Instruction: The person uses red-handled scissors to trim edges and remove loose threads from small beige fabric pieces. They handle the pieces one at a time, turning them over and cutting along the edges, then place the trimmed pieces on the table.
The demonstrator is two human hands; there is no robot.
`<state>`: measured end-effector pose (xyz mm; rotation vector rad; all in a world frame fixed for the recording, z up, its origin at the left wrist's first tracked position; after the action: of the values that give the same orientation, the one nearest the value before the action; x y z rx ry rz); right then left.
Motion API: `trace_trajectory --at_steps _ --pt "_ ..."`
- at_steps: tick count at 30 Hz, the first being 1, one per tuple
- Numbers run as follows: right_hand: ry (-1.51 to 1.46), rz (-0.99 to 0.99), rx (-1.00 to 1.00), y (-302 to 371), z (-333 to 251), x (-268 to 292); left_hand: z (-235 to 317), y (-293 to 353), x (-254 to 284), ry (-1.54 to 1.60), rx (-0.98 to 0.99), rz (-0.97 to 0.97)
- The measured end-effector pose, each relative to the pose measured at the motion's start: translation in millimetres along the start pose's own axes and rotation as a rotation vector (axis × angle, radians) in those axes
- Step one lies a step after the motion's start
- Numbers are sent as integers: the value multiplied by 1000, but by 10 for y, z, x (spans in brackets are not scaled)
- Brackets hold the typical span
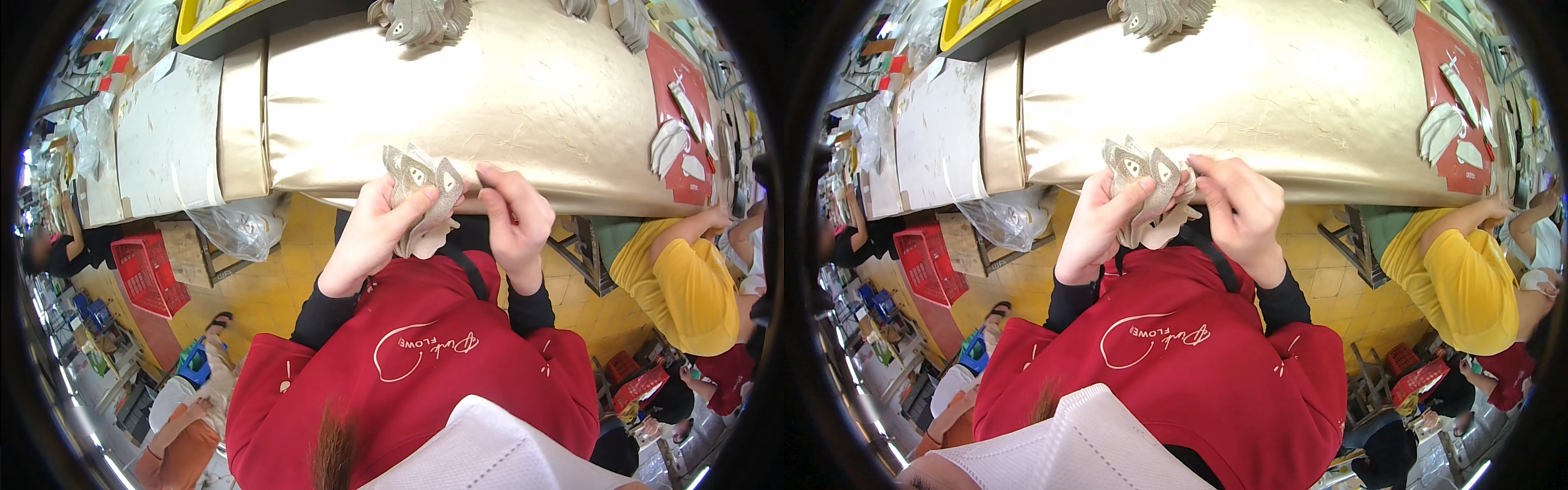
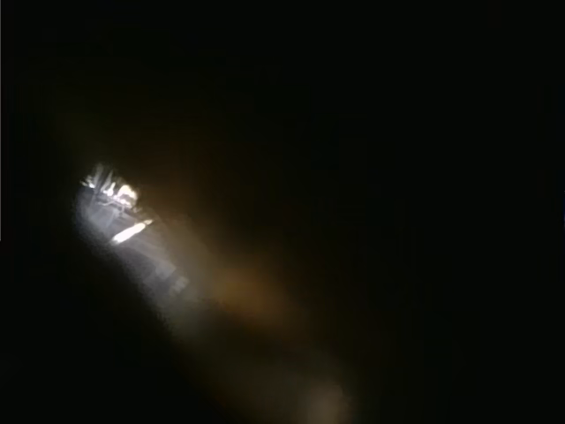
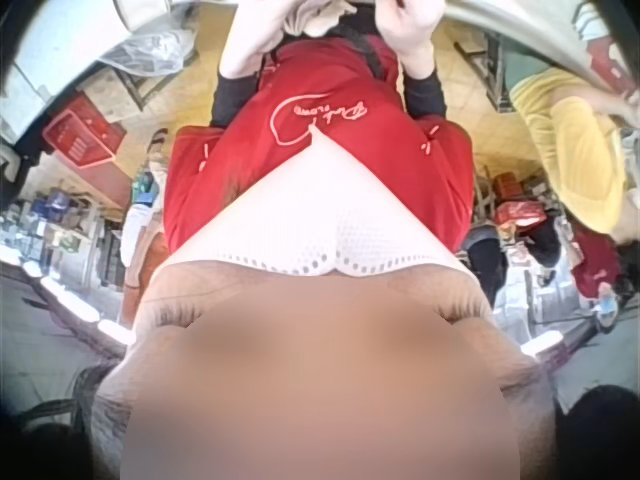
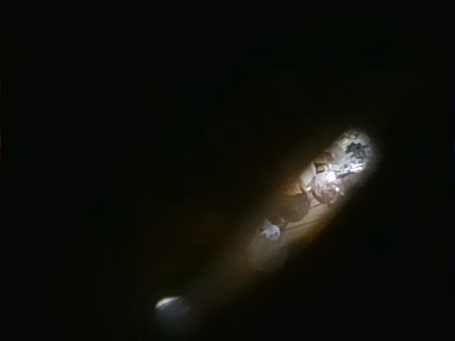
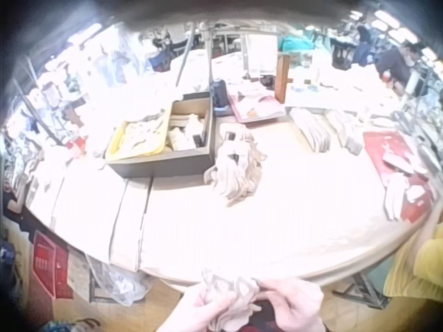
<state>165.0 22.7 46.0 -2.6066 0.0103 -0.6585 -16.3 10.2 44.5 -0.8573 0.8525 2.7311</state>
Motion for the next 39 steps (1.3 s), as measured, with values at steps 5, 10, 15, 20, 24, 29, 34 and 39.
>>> trace_trajectory --at_steps 5,10,15,20,24,29,34,39 --pt "-400 59 -575 59 110 -8 16 -15 -16 13 -3 3" --pt "-416 -128 -487 67 86 -116 -14 -23 19 29 -6 9" --pt "-400 -191 -490 101 86 -206 -86 -40 79 -1 23 9" --pt "-761 -138 -733 150 122 -215 -121 -54 100 25 40 -1" --pt "-751 -131 -795 171 170 -203 -117 -65 106 16 42 11" --pt "-772 -85 -806 203 183 -213 -113 -65 112 8 63 24" --pt "-769 -50 -833 201 185 -211 -114 -69 127 3 72 15" --pt "-780 23 -859 190 219 -191 -95 -75 176 18 78 -44"
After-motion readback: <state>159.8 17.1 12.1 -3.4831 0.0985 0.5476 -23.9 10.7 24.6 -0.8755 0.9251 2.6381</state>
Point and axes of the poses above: each hand's wrist, its own y-axis away from the middle knuckle, its own x-axis out of the back of the hand, z = x × y, the point moved 3 cm from there along -y, towards the middle knuckle, and after that the axes turned 5 degrees about y, right-handed, at the moved point
